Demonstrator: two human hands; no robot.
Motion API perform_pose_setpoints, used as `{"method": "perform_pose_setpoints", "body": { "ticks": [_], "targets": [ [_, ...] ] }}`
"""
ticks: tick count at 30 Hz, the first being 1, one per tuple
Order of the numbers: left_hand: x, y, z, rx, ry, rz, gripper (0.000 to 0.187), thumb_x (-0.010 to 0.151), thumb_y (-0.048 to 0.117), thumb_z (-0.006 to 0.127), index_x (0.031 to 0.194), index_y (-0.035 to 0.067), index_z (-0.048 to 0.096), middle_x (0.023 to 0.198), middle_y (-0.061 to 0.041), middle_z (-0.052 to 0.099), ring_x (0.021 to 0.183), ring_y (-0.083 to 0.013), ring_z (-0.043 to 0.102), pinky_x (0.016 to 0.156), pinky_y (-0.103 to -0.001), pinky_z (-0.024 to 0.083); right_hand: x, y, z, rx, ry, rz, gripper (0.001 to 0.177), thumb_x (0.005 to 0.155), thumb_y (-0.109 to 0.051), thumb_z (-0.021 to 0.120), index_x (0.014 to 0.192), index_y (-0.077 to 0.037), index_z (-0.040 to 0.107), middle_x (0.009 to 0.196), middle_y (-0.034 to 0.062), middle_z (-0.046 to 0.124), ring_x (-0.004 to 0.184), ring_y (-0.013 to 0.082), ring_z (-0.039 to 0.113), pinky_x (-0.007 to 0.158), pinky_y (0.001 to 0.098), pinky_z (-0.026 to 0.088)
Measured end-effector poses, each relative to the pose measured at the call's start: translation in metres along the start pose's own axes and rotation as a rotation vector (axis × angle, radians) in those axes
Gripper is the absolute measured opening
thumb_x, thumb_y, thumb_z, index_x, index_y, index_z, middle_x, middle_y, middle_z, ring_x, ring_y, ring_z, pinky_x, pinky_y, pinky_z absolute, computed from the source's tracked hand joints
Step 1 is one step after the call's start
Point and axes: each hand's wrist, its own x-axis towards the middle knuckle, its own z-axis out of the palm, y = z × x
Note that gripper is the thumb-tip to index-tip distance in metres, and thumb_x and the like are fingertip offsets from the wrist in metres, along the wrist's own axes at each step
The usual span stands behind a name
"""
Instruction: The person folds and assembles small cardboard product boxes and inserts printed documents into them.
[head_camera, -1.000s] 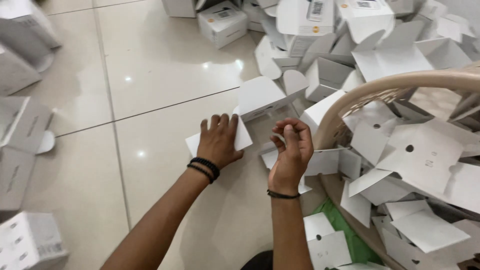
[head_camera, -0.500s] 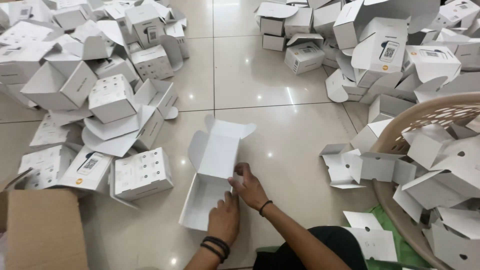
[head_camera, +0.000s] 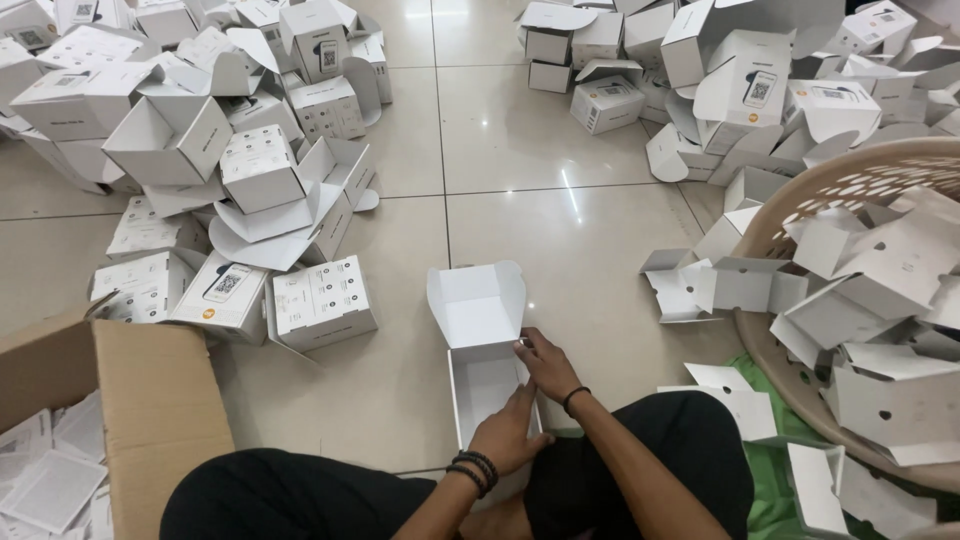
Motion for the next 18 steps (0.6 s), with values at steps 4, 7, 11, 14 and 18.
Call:
{"method": "perform_pose_setpoints", "body": {
  "ticks": [4,7,11,14,18],
  "targets": [
    [-0.022,0.016,-0.013,-0.007,0.039,-0.015,0.104,0.087,0.043,0.071,0.163,0.007,0.010,0.154,-0.022,0.044,0.118,-0.0391,0.064,0.096,-0.047,0.055,-0.011,0.002,-0.001,-0.023,0.042,-0.071,0.046,0.100,-0.037,0.055,0.137,-0.010,0.054,0.129,0.0164,0.069,0.117,0.0296,0.068,0.099,0.0409,0.053],
    [-0.031,0.032,-0.018,0.009,0.068,-0.057,0.104,0.088,0.045,0.070,0.164,0.008,0.010,0.143,-0.021,0.055,0.117,-0.0369,0.065,0.095,-0.046,0.055,-0.027,-0.008,-0.009,-0.041,0.006,-0.007,0.051,0.099,-0.038,0.054,0.143,-0.012,0.048,0.137,0.0158,0.062,0.120,0.0297,0.066,0.100,0.0417,0.053],
    [-0.035,0.037,-0.020,0.097,0.273,-0.015,0.090,0.089,0.045,0.071,0.157,0.005,0.026,0.132,-0.018,0.060,0.115,-0.0345,0.061,0.093,-0.046,0.054,-0.045,-0.011,-0.015,-0.078,0.142,-0.202,0.051,0.099,-0.037,0.060,0.139,-0.007,0.051,0.139,0.0166,0.062,0.129,0.0299,0.059,0.104,0.0423,0.050],
    [-0.051,0.040,-0.030,0.126,0.460,0.077,0.079,0.087,0.041,0.073,0.148,0.004,0.040,0.131,-0.016,0.060,0.116,-0.0344,0.058,0.094,-0.047,0.051,-0.074,-0.028,-0.020,-0.123,0.246,-0.285,0.049,0.098,-0.034,0.062,0.138,-0.007,0.053,0.139,0.0147,0.061,0.130,0.0307,0.056,0.099,0.0423,0.052],
    [-0.095,0.043,-0.076,0.151,0.688,0.131,0.067,0.084,0.036,0.075,0.138,0.004,0.053,0.135,-0.015,0.058,0.124,-0.0343,0.054,0.099,-0.047,0.046,-0.095,-0.067,-0.012,-0.165,0.316,-0.386,0.047,0.095,-0.030,0.066,0.136,-0.011,0.057,0.139,0.0102,0.060,0.127,0.0288,0.056,0.093,0.0399,0.055]
  ]
}}
